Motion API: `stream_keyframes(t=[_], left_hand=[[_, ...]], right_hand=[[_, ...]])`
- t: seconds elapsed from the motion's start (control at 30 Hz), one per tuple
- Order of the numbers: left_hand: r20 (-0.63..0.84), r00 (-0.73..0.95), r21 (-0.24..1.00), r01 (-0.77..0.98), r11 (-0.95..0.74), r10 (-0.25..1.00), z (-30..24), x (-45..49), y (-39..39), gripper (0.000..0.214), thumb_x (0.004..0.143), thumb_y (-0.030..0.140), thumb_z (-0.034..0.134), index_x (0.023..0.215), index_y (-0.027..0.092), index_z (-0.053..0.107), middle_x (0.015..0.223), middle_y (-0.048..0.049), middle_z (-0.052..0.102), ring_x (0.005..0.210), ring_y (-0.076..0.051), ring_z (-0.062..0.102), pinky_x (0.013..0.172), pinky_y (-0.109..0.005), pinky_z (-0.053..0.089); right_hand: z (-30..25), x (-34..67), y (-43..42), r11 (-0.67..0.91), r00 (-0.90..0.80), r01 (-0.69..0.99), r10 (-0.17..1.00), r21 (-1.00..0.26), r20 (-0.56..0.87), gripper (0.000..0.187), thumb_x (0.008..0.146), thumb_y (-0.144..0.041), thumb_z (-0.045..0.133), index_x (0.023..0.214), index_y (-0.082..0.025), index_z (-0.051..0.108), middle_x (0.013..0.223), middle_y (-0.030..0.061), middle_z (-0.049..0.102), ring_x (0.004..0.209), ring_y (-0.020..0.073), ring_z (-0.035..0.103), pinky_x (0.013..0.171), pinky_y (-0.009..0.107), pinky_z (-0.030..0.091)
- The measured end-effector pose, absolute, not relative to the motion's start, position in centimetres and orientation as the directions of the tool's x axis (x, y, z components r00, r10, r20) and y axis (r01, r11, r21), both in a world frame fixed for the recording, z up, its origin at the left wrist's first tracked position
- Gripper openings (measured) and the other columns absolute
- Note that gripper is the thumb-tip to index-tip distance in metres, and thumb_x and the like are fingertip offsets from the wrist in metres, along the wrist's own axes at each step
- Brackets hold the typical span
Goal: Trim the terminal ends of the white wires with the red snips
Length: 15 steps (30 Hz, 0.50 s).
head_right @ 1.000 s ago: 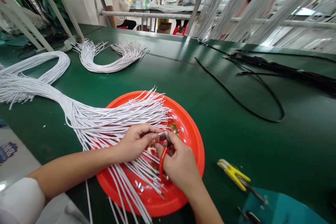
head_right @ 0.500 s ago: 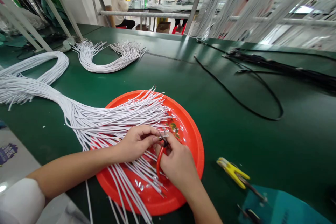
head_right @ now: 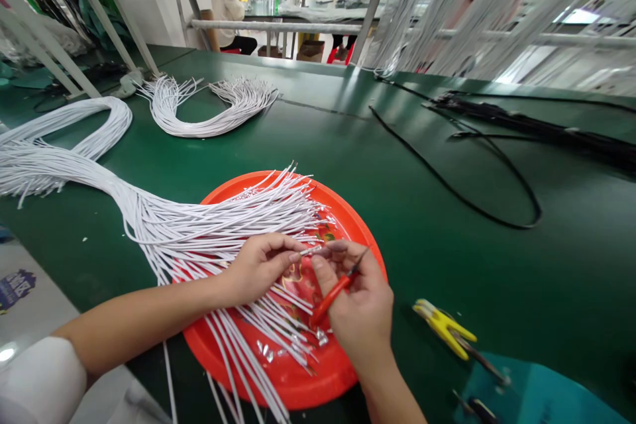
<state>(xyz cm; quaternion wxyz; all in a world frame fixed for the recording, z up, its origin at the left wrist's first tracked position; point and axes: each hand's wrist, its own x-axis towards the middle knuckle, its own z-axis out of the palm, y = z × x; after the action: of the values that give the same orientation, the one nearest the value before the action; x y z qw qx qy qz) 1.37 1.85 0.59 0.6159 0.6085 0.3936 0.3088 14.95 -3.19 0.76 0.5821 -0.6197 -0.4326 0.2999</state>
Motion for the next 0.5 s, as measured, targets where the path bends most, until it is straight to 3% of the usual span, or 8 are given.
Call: stream_keyframes(t=[0.27, 0.5], left_hand=[[-0.025, 0.476, 0.973, 0.212, -0.087, 0.879, 0.72, 1.24, 1.46, 0.019, 0.079, 0.018, 0.051, 0.089, 0.015, 0.067, 0.082, -0.0034, 0.065, 0.071, -0.011, 0.058, 0.067, -0.022, 0.048], [-0.002, 0.459, 0.962, 0.243, -0.124, 0.888, 1.32, 1.22, 1.51, 0.017, 0.079, 0.019, 0.055, 0.087, 0.014, 0.068, 0.080, -0.0038, 0.065, 0.073, -0.013, 0.058, 0.068, -0.023, 0.046]], right_hand=[[0.97, 14.46, -3.30, 0.037, 0.511, 0.210, 0.848, -0.977, 0.142, 0.022, 0.065, -0.029, 0.071, 0.080, -0.020, 0.057, 0.073, 0.0014, 0.064, 0.067, 0.0154, 0.062, 0.066, 0.031, 0.052], [0.51, 14.53, -3.25, -0.069, 0.542, 0.105, 0.840, -0.992, -0.001, 0.027, 0.062, -0.033, 0.073, 0.079, -0.020, 0.056, 0.072, 0.0005, 0.062, 0.066, 0.0143, 0.060, 0.063, 0.028, 0.050]])
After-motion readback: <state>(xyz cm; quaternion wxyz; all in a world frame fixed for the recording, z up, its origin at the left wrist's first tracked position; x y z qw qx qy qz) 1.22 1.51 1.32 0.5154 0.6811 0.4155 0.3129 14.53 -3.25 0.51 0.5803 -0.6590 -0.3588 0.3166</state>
